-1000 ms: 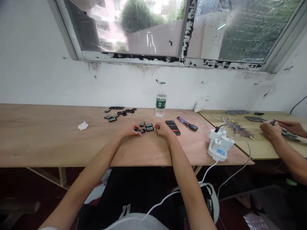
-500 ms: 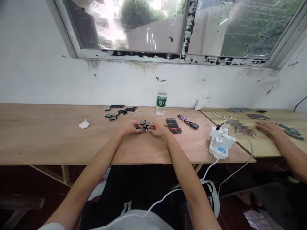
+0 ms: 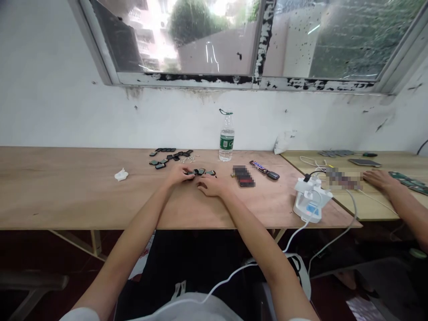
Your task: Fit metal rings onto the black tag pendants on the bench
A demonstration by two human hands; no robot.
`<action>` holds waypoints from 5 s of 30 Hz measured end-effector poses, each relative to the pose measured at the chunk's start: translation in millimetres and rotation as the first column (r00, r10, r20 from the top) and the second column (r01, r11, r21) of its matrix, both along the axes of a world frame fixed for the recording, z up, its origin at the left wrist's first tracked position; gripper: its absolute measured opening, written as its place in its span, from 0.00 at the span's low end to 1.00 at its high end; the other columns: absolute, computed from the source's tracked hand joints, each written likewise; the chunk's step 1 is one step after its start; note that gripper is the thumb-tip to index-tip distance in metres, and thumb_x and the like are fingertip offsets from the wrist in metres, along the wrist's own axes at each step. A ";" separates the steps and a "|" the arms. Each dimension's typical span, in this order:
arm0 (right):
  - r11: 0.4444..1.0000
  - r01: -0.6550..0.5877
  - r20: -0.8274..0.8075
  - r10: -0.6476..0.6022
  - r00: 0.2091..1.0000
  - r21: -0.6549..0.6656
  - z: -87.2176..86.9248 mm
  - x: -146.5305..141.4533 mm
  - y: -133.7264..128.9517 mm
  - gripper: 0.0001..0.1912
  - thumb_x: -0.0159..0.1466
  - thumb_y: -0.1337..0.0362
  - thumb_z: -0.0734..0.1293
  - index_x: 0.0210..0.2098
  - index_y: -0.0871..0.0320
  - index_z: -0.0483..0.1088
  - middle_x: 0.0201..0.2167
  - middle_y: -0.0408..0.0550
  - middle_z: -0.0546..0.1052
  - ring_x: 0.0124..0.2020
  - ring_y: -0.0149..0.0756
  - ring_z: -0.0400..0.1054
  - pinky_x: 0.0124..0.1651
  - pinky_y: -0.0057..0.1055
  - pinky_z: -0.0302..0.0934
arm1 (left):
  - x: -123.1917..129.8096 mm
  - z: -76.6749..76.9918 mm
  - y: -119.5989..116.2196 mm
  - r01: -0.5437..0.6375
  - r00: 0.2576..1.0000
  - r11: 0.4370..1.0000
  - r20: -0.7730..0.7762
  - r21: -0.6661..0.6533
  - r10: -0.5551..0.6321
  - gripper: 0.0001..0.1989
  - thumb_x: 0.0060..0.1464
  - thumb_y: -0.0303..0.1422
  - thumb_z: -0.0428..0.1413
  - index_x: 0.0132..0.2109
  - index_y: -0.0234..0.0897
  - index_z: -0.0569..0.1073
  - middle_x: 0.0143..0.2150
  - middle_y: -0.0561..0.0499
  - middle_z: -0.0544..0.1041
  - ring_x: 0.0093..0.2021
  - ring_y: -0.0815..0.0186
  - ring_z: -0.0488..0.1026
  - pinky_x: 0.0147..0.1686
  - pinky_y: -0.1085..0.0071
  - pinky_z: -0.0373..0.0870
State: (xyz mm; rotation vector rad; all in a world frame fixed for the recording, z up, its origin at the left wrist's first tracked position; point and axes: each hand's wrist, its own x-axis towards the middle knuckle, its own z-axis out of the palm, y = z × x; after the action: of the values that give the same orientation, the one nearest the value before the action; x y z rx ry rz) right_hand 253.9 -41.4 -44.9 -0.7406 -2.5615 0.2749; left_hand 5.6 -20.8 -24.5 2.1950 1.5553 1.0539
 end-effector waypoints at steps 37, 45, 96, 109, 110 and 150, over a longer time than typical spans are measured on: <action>0.869 -0.166 -0.023 0.176 0.984 -0.466 10.2 18.5 -0.6 0.13 0.62 0.55 0.81 0.42 0.56 0.88 0.38 0.49 0.86 0.35 0.36 0.74 0.38 0.30 0.68 | 14.2 -8.3 -6.2 0.171 0.985 0.984 0.013 0.058 -0.172 0.10 0.51 0.38 0.70 0.37 0.37 0.84 0.40 0.46 0.87 0.38 0.59 0.81 0.39 0.67 0.77; 0.891 -0.057 -0.250 -0.065 0.966 -0.450 11.1 29.3 9.2 0.14 0.72 0.53 0.72 0.46 0.56 0.84 0.36 0.49 0.86 0.35 0.38 0.78 0.43 0.34 0.73 | 14.7 -6.1 -5.5 0.183 0.983 0.982 0.021 0.050 -0.184 0.09 0.52 0.37 0.69 0.38 0.36 0.84 0.41 0.46 0.87 0.38 0.60 0.80 0.39 0.67 0.76; 0.808 0.541 -0.415 -0.586 0.697 -0.232 3.8 74.2 52.5 0.21 0.64 0.76 0.64 0.51 0.59 0.83 0.54 0.57 0.83 0.56 0.47 0.77 0.64 0.45 0.70 | 25.9 -16.2 9.1 0.110 0.976 0.981 -0.203 0.161 -0.076 0.05 0.48 0.35 0.70 0.29 0.40 0.84 0.28 0.48 0.83 0.29 0.61 0.76 0.32 0.67 0.71; 0.816 0.563 -0.038 -0.572 0.820 -0.130 -11.6 106.0 59.6 0.23 0.60 0.75 0.73 0.52 0.53 0.86 0.57 0.58 0.84 0.64 0.61 0.70 0.65 0.51 0.67 | 20.5 -12.2 10.2 0.149 0.981 0.979 -0.143 0.137 -0.129 0.17 0.57 0.51 0.69 0.34 0.42 0.88 0.33 0.45 0.86 0.33 0.56 0.79 0.33 0.66 0.71; 0.813 0.568 -0.030 -0.575 0.817 -0.125 -10.8 104.3 59.0 0.21 0.61 0.75 0.73 0.52 0.53 0.86 0.56 0.58 0.84 0.64 0.61 0.71 0.65 0.50 0.67 | 15.0 -9.1 10.1 0.116 0.986 0.982 -0.133 0.146 -0.097 0.17 0.59 0.50 0.67 0.34 0.41 0.88 0.34 0.44 0.86 0.35 0.55 0.80 0.35 0.65 0.72; 0.833 0.457 0.046 -0.467 0.883 -0.311 11.0 78.5 33.0 0.08 0.67 0.68 0.74 0.42 0.59 0.87 0.41 0.52 0.88 0.41 0.41 0.81 0.43 0.26 0.68 | 13.2 8.1 -8.3 -0.193 0.903 0.976 -0.408 -0.102 0.136 0.10 0.58 0.39 0.69 0.45 0.43 0.90 0.47 0.41 0.89 0.54 0.41 0.82 0.60 0.48 0.70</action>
State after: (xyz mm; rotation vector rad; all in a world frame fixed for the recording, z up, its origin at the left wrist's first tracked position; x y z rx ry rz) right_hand 332.4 -8.4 -33.9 -1.4323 -2.2361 0.5332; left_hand 18.8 -29.1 -16.5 2.3122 1.9483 0.5279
